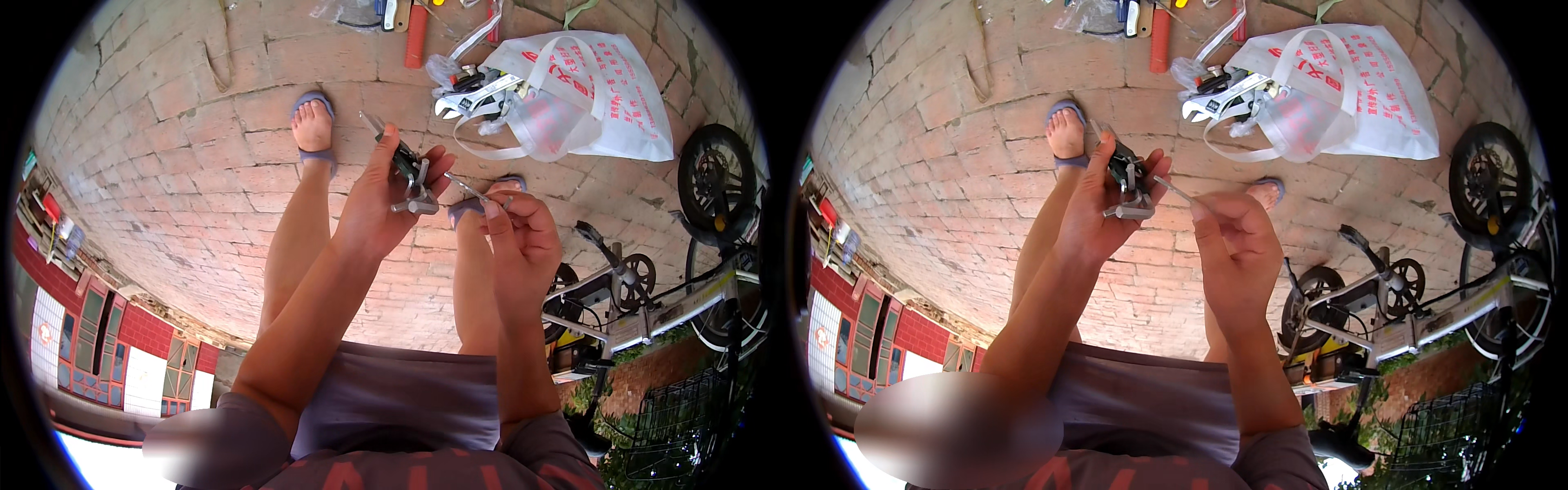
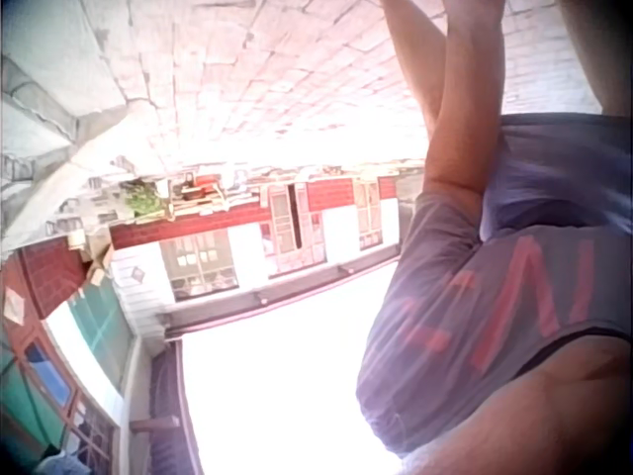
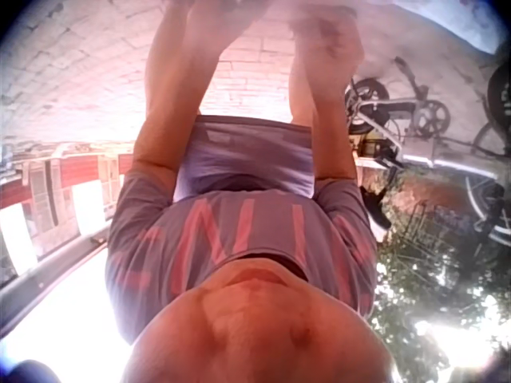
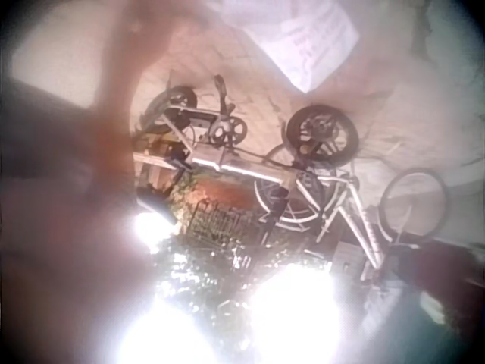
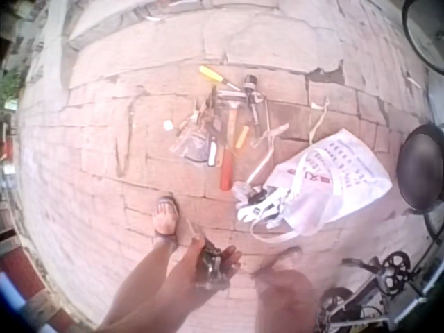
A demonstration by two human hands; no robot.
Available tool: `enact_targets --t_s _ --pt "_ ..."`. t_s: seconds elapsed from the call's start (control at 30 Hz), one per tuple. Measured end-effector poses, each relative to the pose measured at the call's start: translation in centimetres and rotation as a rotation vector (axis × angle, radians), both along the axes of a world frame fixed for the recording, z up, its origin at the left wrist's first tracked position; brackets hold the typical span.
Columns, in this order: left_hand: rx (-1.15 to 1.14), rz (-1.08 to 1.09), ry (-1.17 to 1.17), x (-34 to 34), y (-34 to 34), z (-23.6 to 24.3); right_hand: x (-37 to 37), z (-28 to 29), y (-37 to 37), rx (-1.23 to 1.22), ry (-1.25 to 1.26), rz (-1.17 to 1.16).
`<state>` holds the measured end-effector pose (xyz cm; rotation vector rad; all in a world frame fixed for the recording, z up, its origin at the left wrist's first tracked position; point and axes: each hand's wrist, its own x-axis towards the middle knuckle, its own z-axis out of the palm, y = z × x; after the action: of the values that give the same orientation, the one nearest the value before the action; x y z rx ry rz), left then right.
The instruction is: The person uses a screwdriver to adjust a black device mounted on the bicycle handlebars. They then retrieve a small metal rod from a plastic bag and use it to tighten a screw on the device. The person continues to adjust the device and the handlebars using the metal rod.
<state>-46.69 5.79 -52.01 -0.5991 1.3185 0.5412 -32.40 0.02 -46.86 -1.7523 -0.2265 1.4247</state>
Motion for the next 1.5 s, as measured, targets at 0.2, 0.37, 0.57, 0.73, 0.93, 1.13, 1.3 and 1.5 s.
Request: enact_targets --t_s 0.2,0.37,0.57,0.73,0.93,1.13,1.3,1.5 --pt "0.153 -0.336 0.119 -0.2 -0.4 0.2 0.0 0.0 0.3 0.055 0.045 -0.021" --pt "0.304 -0.453 0.184 0.5 -0.6 0.3 0.2 -0.5 0.2 -0.04 0.053 -0.055" --pt "0.423 -0.709 0.136 0.1 -0.7 0.5 -0.3 -1.1 1.5 -0.024 0.108 -0.19" --pt "0.392 -0.114 -0.41 -0.1 0.5 1.6 -0.3 -0.4 2.1 0.008 0.132 -0.258" --pt "0.375 -0.024 -0.648 -1.3 1.0 1.1 -0.2 2.0 2.1 0.173 0.025 -0.102" --pt "0.311 -0.086 -0.479 -0.6 1.8 1.8 0.1 1.5 1.8 0.243 -0.089 0.0" --pt "0.223 -0.094 -0.335 -0.4 1.5 1.4 0.1 1.1 1.4 0.24 -0.153 0.073" --pt "0.175 -0.033 -0.411 -0.6 1.5 1.1 -0.2 0.6 1.9 0.204 -0.254 0.186"
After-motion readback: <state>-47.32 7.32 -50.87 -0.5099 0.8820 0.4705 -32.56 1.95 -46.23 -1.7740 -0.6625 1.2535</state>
